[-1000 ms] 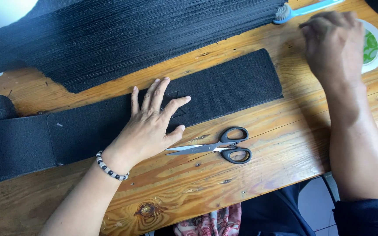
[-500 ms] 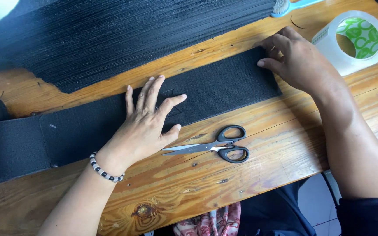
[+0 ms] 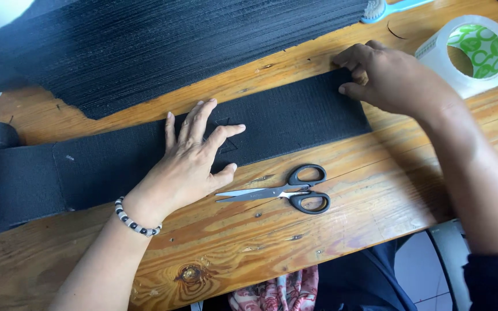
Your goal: Cut black straps with scissors and apply white tape to them
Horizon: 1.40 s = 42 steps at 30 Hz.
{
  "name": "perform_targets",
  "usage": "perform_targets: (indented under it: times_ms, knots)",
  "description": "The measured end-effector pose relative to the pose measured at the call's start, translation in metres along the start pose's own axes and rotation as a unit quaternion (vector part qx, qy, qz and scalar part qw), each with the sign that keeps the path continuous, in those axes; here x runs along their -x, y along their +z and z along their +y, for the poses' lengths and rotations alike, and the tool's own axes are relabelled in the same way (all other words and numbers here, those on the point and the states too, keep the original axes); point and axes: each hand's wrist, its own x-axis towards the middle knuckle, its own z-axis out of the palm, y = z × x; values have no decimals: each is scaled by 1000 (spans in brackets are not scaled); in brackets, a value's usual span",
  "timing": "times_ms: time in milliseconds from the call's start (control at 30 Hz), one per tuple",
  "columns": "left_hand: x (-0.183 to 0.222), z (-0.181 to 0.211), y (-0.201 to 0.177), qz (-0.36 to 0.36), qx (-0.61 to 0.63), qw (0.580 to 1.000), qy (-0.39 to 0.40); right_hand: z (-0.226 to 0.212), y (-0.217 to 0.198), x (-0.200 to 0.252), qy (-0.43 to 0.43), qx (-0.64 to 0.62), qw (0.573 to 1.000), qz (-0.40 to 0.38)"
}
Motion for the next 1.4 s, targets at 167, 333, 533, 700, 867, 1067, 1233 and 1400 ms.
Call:
perform_targets:
  times_ms: [167, 333, 533, 700, 867, 1067, 1233, 1400]
  knots:
    - [0, -1, -7, -30, 31, 999, -19, -11, -12, -14, 29, 40, 996, -76]
    - [-3, -2, -11, -36, 36, 999, -18, -16, -3, 2, -26, 95, 995, -10]
    - [-17, 9, -18, -42, 53, 997, -25, 2, -3, -7, -20, -25, 999, -44]
    - [-57, 36, 2, 74, 22, 997, 25, 4, -2, -4, -67, -46, 996, -24]
    - [-87, 44, 26, 87, -16, 996, 3, 2, -4, -2, -50, -68, 996, -15]
    - [-88, 30, 33, 63, 83, 994, -40, -6, -6, -3, -56, -98, 993, -34]
    - [-85, 28, 33, 59, 93, 993, -53, -7, -5, -3, -64, -91, 994, -21]
    - [-80, 29, 28, 48, 91, 994, -44, -9, 0, 2, -2, -32, 999, -29]
